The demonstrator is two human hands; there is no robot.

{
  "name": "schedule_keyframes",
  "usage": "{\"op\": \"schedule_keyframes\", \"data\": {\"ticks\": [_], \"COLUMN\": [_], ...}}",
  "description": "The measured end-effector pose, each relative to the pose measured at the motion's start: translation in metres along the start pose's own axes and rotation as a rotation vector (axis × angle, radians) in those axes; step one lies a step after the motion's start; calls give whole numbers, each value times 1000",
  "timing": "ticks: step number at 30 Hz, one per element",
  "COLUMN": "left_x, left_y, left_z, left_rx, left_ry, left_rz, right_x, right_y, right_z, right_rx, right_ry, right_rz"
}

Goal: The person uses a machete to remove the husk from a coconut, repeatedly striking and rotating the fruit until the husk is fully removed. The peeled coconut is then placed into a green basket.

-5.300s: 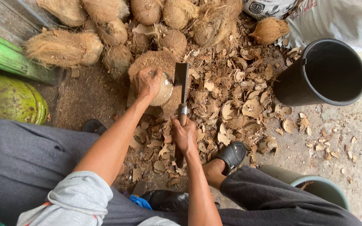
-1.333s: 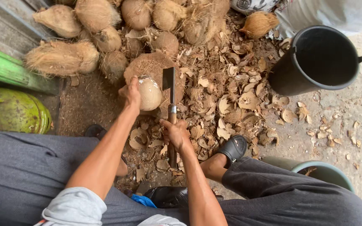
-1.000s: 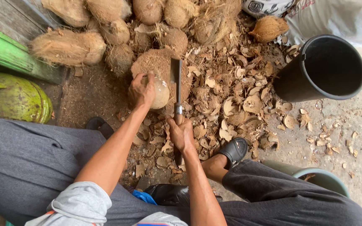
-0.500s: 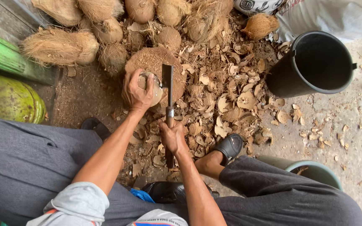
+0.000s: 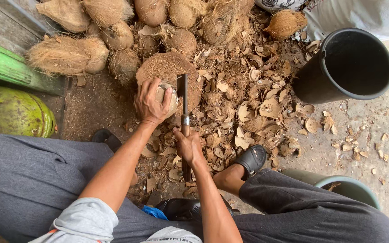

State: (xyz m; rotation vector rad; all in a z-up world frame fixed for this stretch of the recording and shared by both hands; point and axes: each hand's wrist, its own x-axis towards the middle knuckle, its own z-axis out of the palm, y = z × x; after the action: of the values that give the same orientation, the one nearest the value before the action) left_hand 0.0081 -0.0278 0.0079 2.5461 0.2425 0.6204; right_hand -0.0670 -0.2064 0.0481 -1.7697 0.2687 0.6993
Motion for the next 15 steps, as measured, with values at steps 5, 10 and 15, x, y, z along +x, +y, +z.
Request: {"op": "schedule_keyframes", "data": {"ticks": [5, 10, 15], "left_x": [-5, -5, -6], "left_y": [-5, -18, -22], "left_z": [-11, -6, -11], "left_rx": [-107, -203, -168], "left_ry": [67, 102, 68], "left_rz": [7, 46, 60], "right_x": [-7, 5, 13], "right_y": [-15, -4, 6], "right_z": [-22, -20, 6], "right_rx": [235, 233, 230], "right_ry": [-157, 31, -60], "right_rz": [81, -301, -48]}}
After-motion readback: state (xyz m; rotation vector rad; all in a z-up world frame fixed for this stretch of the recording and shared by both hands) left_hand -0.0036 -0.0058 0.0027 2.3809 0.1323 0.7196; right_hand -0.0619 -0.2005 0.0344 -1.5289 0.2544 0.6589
